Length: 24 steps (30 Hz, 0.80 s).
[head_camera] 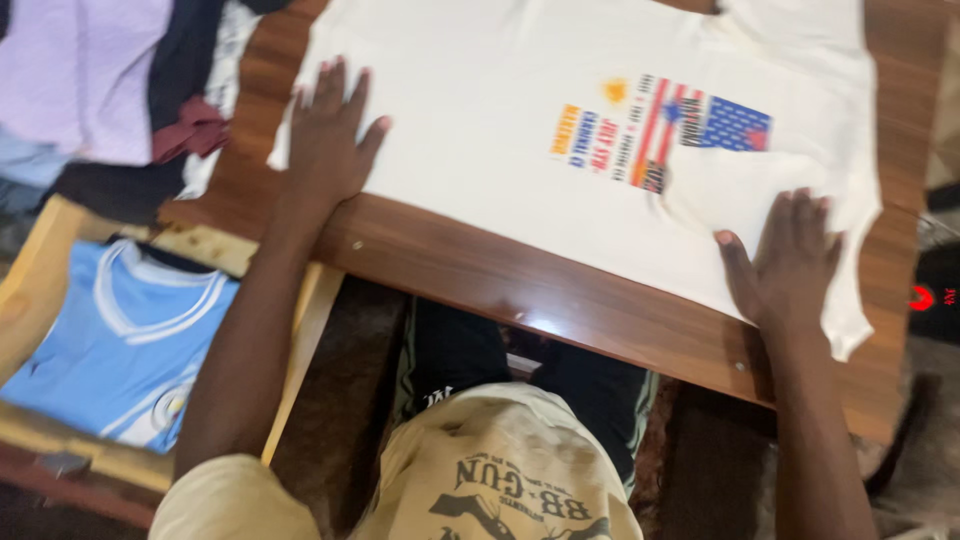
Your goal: The person folds a white graphic t-shirt on a wooden desk by smoothing it out and folding the sides inward, then places it into an open drawer with blue clothing.
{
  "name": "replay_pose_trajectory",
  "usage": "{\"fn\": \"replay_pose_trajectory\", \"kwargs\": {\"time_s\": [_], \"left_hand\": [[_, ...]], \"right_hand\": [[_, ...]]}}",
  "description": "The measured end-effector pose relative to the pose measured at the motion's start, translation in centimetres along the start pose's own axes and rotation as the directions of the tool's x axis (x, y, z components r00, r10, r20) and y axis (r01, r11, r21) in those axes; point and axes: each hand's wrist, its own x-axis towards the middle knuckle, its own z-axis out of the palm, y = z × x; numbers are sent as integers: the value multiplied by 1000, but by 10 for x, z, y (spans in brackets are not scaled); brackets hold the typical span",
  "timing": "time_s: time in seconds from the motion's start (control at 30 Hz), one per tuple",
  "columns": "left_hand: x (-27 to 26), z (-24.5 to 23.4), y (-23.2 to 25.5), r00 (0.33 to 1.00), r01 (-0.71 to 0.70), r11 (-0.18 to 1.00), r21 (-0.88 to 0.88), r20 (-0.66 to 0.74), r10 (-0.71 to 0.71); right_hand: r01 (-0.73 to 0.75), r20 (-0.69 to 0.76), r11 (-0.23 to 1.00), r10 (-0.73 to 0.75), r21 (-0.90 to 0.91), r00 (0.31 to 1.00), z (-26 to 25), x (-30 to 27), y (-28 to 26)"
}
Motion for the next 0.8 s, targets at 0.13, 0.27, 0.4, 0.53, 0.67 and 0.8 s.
{"fn": "replay_pose_trajectory", "kwargs": {"time_s": [0.13,0.27,0.4,0.53,0.67,0.8], "left_hand": [[-26,-6,13,999,49,999,12,-11,-49],[-67,-19,25,995,102,995,12,-8,-102],[-77,-29,34,990,136,990,37,26,-137],[-51,-22,51,986,165,986,-8,31,-165],[0,-1,72,1000,23,997,-69,15,-22],[16,12,71,999,34,999,19,17,-34]], "right_hand": [[-78,70,997,77,16,995,-6,-10,6],[-70,62,997,69,21,996,-16,-28,-1],[-84,95,989,73,119,993,-35,-35,4],[-105,-24,985,110,138,994,-30,0,25],[-45,-23,992,48,118,999,-3,51,39],[-38,38,995,35,89,999,13,62,61]]}}
